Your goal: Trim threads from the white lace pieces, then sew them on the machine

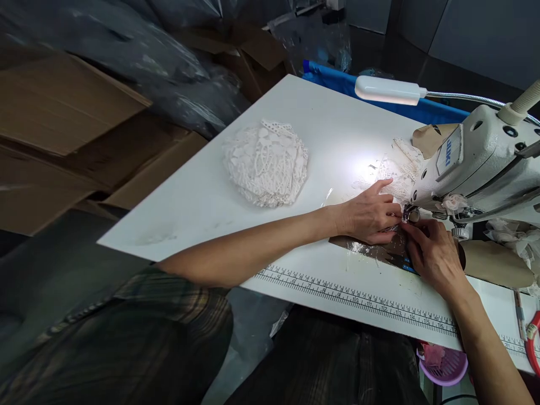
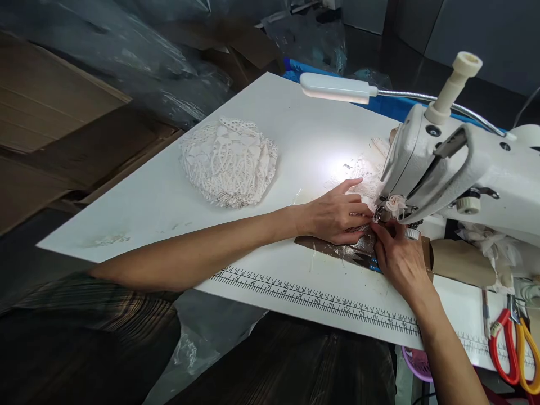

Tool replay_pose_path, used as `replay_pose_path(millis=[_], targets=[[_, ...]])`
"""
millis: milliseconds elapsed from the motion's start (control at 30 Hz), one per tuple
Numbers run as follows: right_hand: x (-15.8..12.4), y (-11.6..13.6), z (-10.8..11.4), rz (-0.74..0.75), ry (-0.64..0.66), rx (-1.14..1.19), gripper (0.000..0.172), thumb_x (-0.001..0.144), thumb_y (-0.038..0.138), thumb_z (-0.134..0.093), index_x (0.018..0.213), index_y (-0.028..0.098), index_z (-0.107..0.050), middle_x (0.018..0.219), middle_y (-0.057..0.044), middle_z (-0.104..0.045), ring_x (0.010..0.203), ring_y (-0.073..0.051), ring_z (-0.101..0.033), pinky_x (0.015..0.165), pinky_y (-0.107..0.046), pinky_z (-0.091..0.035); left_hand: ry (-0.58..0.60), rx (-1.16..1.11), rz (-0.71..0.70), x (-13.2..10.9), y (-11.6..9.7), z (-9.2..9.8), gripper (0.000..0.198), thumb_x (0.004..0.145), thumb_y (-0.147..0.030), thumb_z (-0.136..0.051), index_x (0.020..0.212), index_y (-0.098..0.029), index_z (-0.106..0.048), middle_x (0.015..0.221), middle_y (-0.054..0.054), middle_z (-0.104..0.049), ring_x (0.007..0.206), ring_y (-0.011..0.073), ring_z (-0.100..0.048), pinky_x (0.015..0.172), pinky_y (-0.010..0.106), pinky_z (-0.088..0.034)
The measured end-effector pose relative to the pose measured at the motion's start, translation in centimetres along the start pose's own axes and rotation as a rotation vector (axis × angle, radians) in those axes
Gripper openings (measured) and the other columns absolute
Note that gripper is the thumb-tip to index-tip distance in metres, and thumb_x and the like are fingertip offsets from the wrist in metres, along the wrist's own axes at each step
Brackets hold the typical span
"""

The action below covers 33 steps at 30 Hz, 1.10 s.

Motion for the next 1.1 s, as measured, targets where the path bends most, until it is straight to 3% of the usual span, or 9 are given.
replay_pose_path(millis=[333,500,600,700,867,1100], targets=[[0.3,0.4,-0.2,-0.105,0.055,-0.015,0.038,0.094,0.026,-0.042,0.125,0.022,-0.063,0.103,-0.015,-0.063,0.090,-0.026,-0.055,0.079,-0.041,-0.045,0.074,-0.051,0.055,-0.1,0.8,-0.3,0.026,0.091,-0.040,-0.054,0.095,-0.021,-0.072,0.111,0.006,-0.070,0.085,0.0222,-0.060,0.107,0.062,-0.033],[-0.1,-1.2,0.1,-0.145,0.054,0.171,0.036,0.094,0.030,-0.044,0.121,0.024,-0.066,0.104,-0.012,-0.066,0.088,-0.024,-0.061,0.081,-0.041,-0.049,0.133,-0.035,0.085,0.1,1.0,-0.4,0.030,0.092,-0.042,-0.051,0.103,-0.022,-0.071,0.111,0.006,-0.069,0.086,0.0217,-0.059,0.105,0.060,-0.034],[-0.1,-2.9,0.7,-0.201,0.068,0.376,0.035,0.094,0.038,-0.044,0.111,0.021,-0.069,0.103,-0.011,-0.069,0.092,-0.025,-0.065,0.082,-0.039,-0.052,0.122,-0.030,0.078,0.1,1.1,-0.4,0.033,0.092,-0.043,-0.050,0.106,-0.022,-0.070,0.109,0.007,-0.069,0.085,0.0219,-0.059,0.105,0.060,-0.033],[0.1,-4.3,0.7,-0.280,0.146,0.545,0.041,0.096,0.049,-0.041,0.094,0.021,-0.071,0.089,-0.008,-0.072,0.088,-0.025,-0.067,0.078,-0.037,-0.054,0.100,-0.030,0.072,0.1,1.2,-0.5,0.034,0.092,-0.044,-0.051,0.105,-0.020,-0.070,0.107,0.008,-0.069,0.083,0.0219,-0.059,0.105,0.059,-0.033],[0.1,-6.3,-0.2,-0.413,0.123,0.483,0.053,0.097,0.056,-0.033,0.075,0.024,-0.069,0.082,-0.008,-0.073,0.088,-0.028,-0.069,0.081,-0.041,-0.054,0.097,-0.058,0.102,0.1,1.5,-0.8,0.034,0.091,-0.048,-0.051,0.099,-0.021,-0.071,0.107,0.007,-0.069,0.082,0.0213,-0.059,0.105,0.058,-0.032],[-0.6,-5.2,-0.5,-0.398,0.057,0.520,0.045,0.092,0.058,-0.047,0.096,0.021,-0.071,0.096,-0.012,-0.073,0.096,-0.030,-0.067,0.080,-0.042,-0.054,0.115,-0.073,0.134,0.0,1.8,-1.1,0.035,0.089,-0.046,-0.051,0.106,-0.021,-0.069,0.109,0.008,-0.069,0.087,0.0233,-0.060,0.101,0.054,-0.033]])
Point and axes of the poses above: each hand's wrist, its own x-axis towards the middle knuckle, its own z-axis out of the back of the hand, y = z × x, the point moved 6 cm from there along x, towards the middle knuckle
